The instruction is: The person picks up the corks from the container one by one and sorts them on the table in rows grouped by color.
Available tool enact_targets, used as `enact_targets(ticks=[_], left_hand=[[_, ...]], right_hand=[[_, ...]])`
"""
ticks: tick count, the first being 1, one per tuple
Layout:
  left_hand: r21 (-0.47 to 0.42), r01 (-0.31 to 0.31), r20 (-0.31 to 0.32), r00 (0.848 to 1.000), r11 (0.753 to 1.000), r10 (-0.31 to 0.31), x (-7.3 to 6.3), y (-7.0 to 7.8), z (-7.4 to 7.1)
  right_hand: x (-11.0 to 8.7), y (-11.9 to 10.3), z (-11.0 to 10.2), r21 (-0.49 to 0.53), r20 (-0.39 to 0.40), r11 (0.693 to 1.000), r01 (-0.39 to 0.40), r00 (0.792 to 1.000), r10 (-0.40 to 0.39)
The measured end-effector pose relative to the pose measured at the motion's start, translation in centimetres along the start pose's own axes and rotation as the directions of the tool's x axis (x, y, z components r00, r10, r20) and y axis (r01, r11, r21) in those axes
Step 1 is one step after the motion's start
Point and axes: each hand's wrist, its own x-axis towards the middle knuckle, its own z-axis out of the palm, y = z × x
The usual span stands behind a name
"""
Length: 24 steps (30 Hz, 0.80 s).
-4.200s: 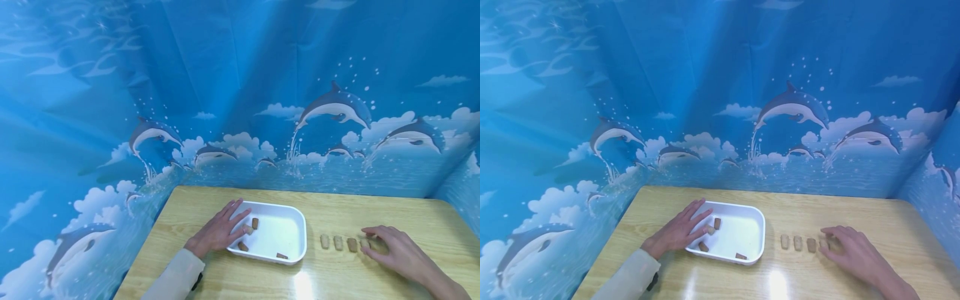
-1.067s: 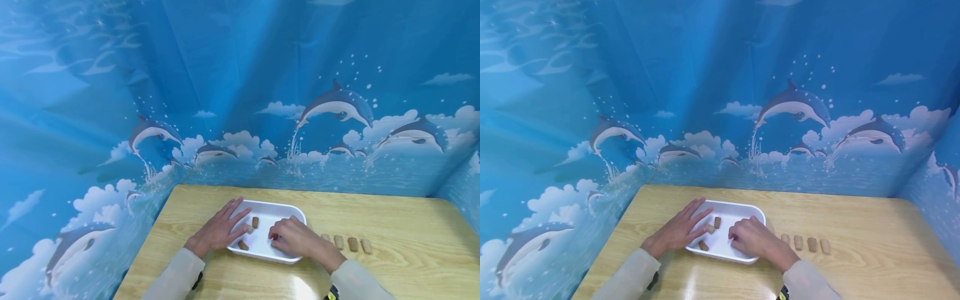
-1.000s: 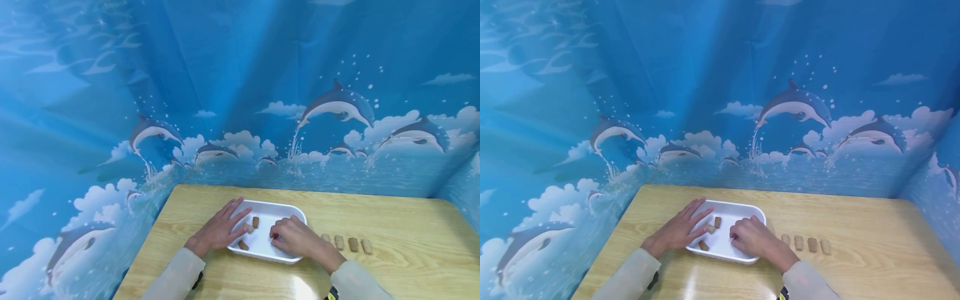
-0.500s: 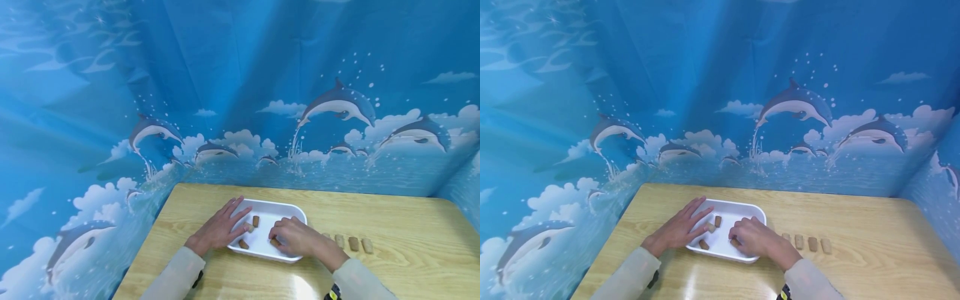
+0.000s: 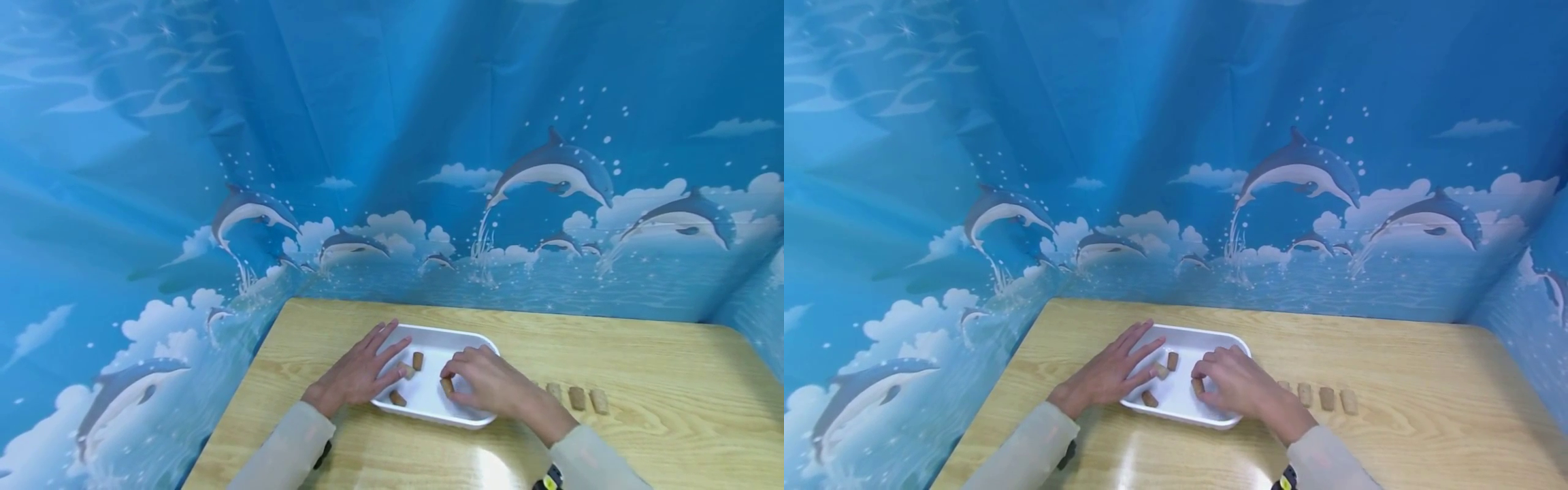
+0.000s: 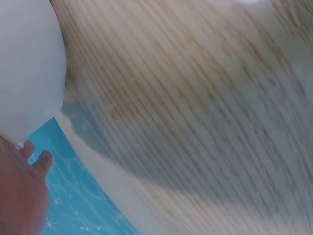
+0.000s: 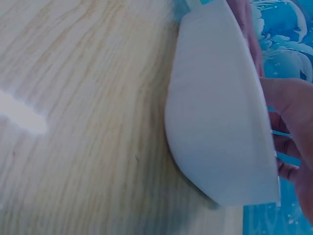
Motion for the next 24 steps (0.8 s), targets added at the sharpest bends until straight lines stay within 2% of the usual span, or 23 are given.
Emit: enact_targets(ticks=[4, 14, 19, 24], left_hand=[[0.003, 0.003, 0.002, 1.000, 1.000, -0.003, 0.0, 0.0, 0.0], [-0.010, 0.003, 0.004, 1.000, 1.000, -0.003, 0.0, -0.1, 0.1], [-0.010, -0.007, -0.004, 1.000, 1.000, 0.006, 0.0, -0.2, 0.2], [-0.009, -0.009, -0.009, 1.000, 1.000, 0.009, 0.1, -0.2, 0.3]], right_hand=[[-0.3, 0.4, -0.9, 0.017, -0.026, 1.000, -0.021, 0.999, 0.022], [-2.4, 1.6, -2.5, 0.070, -0.024, 0.992, -0.105, 0.994, 0.107], [-3.8, 2.0, -3.3, 0.085, -0.066, 0.988, -0.127, 0.989, 0.132], [-5.4, 2.3, -3.8, 0.151, -0.121, 0.977, -0.152, 0.978, 0.171]])
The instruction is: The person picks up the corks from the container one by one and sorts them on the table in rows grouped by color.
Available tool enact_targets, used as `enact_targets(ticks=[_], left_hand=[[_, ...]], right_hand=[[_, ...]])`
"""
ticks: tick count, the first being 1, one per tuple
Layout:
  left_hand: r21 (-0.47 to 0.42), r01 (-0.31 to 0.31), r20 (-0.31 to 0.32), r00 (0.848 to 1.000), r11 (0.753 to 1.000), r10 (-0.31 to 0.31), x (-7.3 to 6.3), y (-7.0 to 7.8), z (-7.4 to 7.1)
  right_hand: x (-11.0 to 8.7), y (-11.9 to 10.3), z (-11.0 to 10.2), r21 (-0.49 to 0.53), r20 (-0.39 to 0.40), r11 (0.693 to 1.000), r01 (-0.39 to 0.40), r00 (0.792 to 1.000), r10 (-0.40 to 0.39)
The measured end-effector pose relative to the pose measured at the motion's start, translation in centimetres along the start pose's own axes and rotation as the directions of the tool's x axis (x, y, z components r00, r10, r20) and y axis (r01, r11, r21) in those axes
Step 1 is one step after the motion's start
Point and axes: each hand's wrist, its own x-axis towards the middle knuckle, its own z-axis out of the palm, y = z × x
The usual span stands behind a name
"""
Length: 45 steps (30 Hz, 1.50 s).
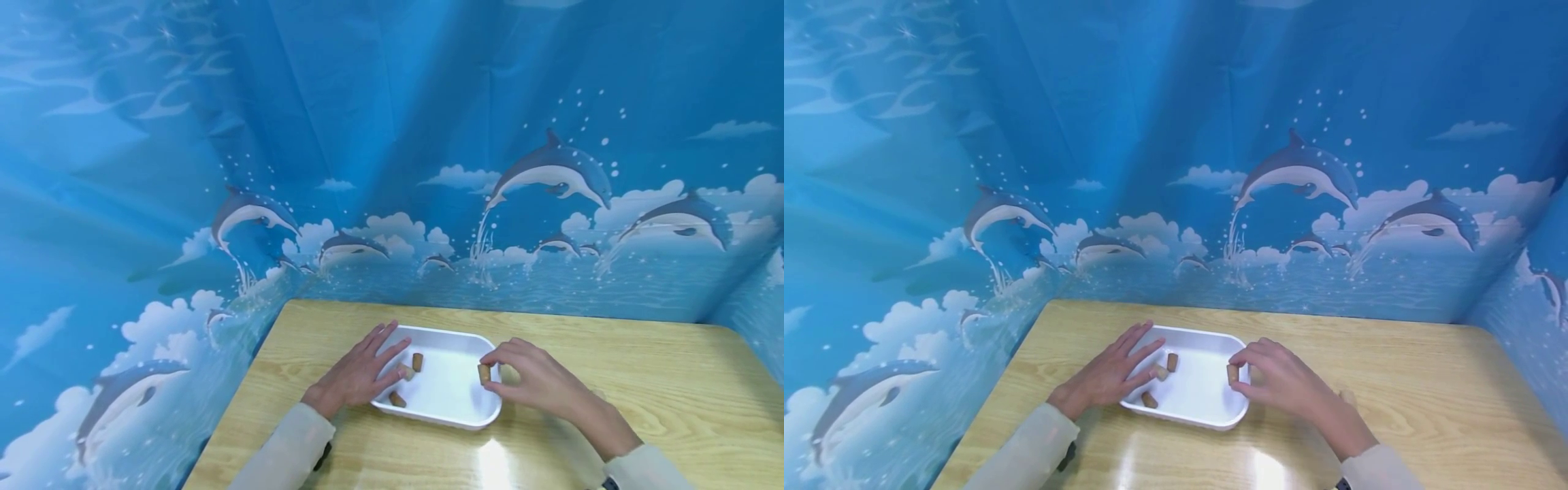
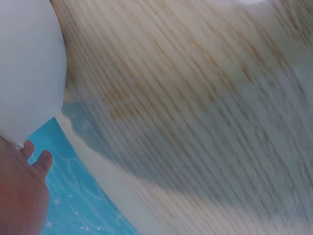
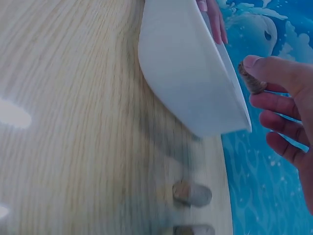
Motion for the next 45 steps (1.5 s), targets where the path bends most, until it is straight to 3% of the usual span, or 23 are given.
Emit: enact_targets(ticks=[5, 11, 15, 28, 36, 41, 45], left_hand=[[-0.001, 0.009, 0.015, 1.000, 1.000, -0.008, 0.0, 0.1, -0.1], [0.005, 0.003, 0.016, 1.000, 1.000, -0.003, -0.1, 0.2, -0.3], [0.005, 0.001, 0.017, 1.000, 1.000, -0.001, -0.1, 0.2, -0.3], [0.002, -0.004, 0.012, 1.000, 1.000, 0.004, -0.2, 0.2, -0.3], [-0.004, 0.012, 0.021, 1.000, 1.000, -0.012, -0.3, 0.2, -0.5], [-0.003, 0.026, 0.031, 0.999, 1.000, -0.025, -0.2, 0.3, -0.4], [-0.003, 0.025, 0.029, 0.999, 1.000, -0.025, -0.2, 0.4, -0.4]], right_hand=[[-1.6, 0.8, -0.2, 0.030, -0.079, 0.999, -0.020, 0.997, 0.022], [-3.2, 1.5, 0.0, -0.015, -0.212, 1.000, 0.027, 0.977, -0.030], [-4.2, 1.7, 0.0, -0.038, -0.255, 0.998, 0.054, 0.965, -0.062], [-8.7, 3.1, 0.7, -0.038, -0.224, 0.999, -0.005, 0.975, -0.004], [-9.8, 2.9, 1.6, -0.110, -0.183, 0.991, -0.081, 0.981, 0.060], [-10.1, 2.7, 2.1, -0.153, -0.197, 0.984, -0.095, 0.978, 0.064], [-10.3, 2.8, 2.3, -0.143, -0.132, 0.981, -0.133, 0.985, 0.114]])
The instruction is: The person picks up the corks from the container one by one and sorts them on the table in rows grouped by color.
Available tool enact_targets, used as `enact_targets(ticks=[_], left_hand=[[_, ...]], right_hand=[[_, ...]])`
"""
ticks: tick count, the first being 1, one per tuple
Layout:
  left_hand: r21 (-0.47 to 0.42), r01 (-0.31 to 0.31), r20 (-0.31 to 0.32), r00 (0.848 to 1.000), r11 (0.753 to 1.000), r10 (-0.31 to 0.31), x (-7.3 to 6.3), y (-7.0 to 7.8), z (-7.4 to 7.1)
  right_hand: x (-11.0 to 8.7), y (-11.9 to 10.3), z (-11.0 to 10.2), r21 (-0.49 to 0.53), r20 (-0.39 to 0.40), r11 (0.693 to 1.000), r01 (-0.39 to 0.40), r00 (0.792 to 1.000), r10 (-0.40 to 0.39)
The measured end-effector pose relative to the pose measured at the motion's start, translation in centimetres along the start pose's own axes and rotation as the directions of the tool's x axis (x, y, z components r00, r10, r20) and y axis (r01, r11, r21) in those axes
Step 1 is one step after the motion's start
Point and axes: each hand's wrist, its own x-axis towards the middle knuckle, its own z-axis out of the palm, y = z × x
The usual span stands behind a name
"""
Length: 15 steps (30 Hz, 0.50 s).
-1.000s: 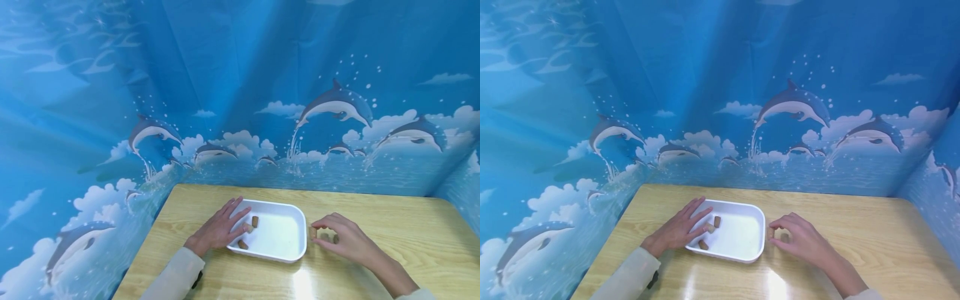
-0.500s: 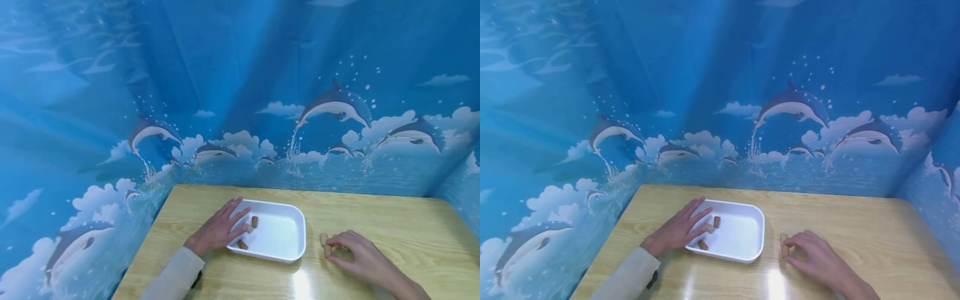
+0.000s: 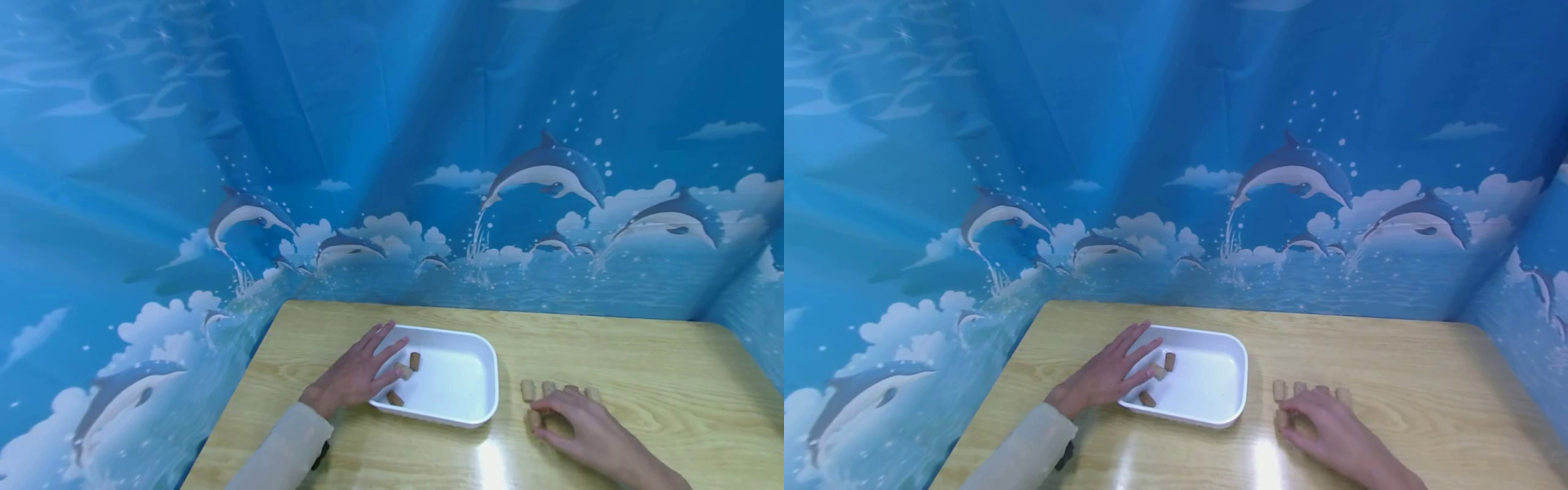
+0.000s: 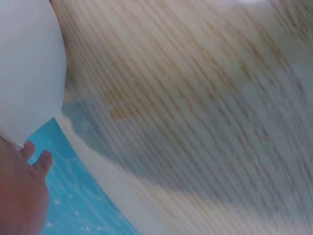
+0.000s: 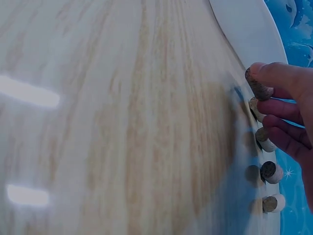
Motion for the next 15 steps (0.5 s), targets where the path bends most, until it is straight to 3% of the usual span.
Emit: enact_targets(ticks=[6, 15], left_hand=[[0.001, -0.010, -0.003, 1.000, 1.000, 0.010, 0.04, 0.01, -0.10], [0.005, -0.005, -0.002, 1.000, 1.000, 0.005, 0.04, -0.01, -0.05]], right_hand=[[-0.18, 0.08, 0.03, 0.035, 0.116, 0.999, -0.032, 0.993, 0.027], [-0.22, 0.13, 0.20, 0.025, 0.145, 0.999, -0.032, 0.989, 0.028]])
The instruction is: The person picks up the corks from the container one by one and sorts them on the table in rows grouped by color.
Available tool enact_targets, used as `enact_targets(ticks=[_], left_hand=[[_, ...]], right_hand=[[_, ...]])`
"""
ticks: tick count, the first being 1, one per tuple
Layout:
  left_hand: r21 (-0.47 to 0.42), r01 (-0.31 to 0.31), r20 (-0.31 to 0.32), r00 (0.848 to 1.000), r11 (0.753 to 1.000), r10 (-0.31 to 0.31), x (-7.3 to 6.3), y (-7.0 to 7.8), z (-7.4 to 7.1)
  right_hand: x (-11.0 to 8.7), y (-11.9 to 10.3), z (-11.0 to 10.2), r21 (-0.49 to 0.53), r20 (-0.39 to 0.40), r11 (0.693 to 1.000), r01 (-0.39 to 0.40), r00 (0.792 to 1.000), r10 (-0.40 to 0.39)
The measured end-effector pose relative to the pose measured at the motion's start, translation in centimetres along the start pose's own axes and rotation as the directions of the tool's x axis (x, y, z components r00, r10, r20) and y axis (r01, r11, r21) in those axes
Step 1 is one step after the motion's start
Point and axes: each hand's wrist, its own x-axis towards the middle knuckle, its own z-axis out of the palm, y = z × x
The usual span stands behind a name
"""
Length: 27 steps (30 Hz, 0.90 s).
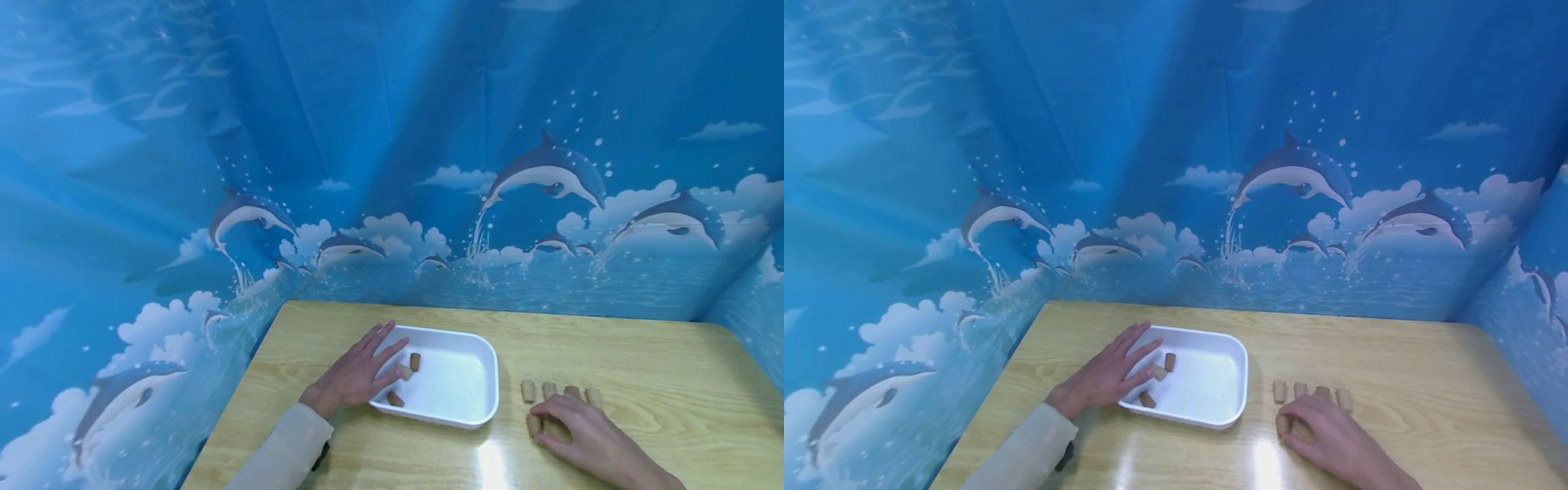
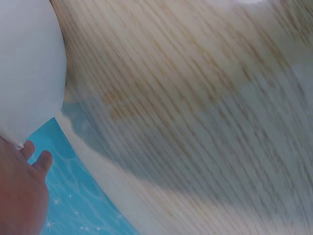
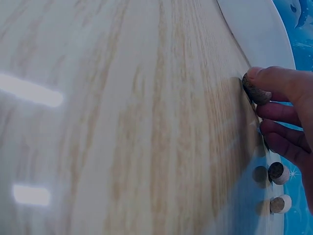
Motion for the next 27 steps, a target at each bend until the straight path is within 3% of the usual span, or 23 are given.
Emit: enact_targets(ticks=[7, 20, 27], left_hand=[[-0.006, -0.001, 0.003, 1.000, 1.000, 0.001, -0.07, 0.00, 0.02], [0.004, -0.005, -0.003, 1.000, 1.000, 0.005, -0.09, -0.03, 0.01], [-0.003, -0.002, -0.004, 1.000, 1.000, 0.002, -0.07, -0.08, 0.09]], right_hand=[[0.02, -0.09, -0.16, 0.022, 0.030, 0.999, -0.029, 0.999, 0.028], [-0.12, -0.16, -0.21, 0.033, 0.001, 0.999, -0.038, 0.999, 0.038], [0.34, -0.88, -0.55, 0.038, -0.121, 0.995, -0.091, 0.988, 0.095]])
